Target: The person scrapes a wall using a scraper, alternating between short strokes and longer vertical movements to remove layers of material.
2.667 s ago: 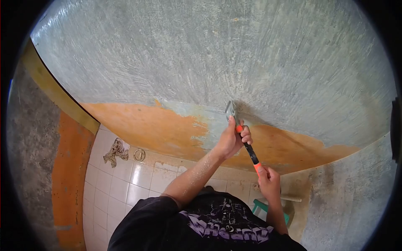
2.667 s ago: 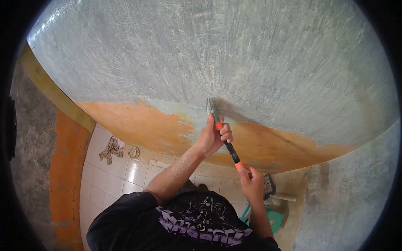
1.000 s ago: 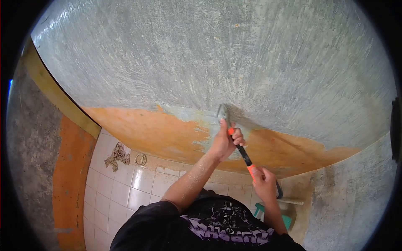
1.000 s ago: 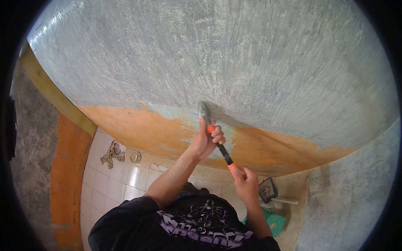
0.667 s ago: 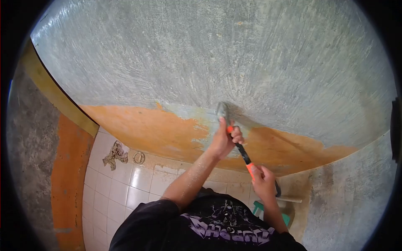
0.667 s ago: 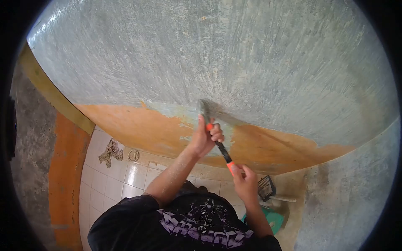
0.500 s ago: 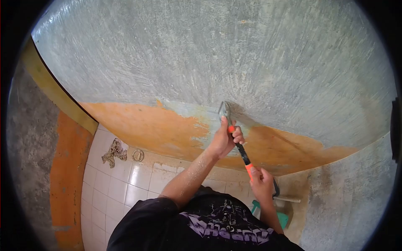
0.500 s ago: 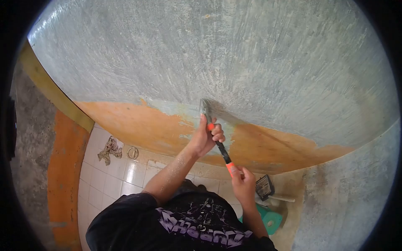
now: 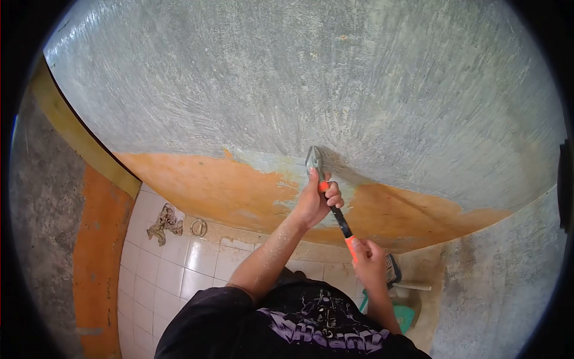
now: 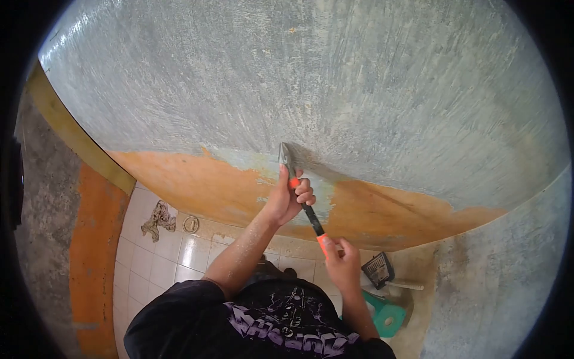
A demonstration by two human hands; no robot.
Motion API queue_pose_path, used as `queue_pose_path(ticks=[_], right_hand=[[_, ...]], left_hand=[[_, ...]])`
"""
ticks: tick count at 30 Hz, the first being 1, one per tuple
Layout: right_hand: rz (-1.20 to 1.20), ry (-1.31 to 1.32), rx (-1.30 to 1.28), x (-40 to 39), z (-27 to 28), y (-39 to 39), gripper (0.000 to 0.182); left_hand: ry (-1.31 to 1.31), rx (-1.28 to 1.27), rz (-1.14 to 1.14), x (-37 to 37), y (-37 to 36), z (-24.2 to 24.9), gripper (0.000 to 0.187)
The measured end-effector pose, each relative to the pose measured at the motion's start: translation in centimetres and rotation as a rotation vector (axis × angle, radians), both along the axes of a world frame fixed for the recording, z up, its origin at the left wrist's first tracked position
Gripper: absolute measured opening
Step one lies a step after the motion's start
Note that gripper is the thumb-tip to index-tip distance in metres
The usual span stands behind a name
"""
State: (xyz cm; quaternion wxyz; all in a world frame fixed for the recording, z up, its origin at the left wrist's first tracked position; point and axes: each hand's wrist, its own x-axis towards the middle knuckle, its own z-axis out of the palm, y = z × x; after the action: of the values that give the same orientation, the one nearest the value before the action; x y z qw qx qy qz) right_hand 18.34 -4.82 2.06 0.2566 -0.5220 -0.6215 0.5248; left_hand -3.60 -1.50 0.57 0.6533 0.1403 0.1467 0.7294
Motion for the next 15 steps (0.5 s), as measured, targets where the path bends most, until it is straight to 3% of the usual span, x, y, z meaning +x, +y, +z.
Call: queue_pose_path(ticks=[6, 10, 15], right_hand=[[-0.040, 0.196, -0.129, 1.4, -1.1, 0.5, 0.030], [0.009, 0.057, -0.014, -0.3, -0.1, -0.2, 0.028], [-0.012, 0.161, -0.068, 1.9, -1.3, 0.9, 0.029]], left_hand=[[0.017, -0.035, 0.027, 1.4, 0.4, 0.2, 0.050], [0.016, -0.048, 0.028, 0.2, -0.2, 0.3, 0.050], [0.016, -0.051, 0.058, 1.9, 0.5, 0.6, 0.049]])
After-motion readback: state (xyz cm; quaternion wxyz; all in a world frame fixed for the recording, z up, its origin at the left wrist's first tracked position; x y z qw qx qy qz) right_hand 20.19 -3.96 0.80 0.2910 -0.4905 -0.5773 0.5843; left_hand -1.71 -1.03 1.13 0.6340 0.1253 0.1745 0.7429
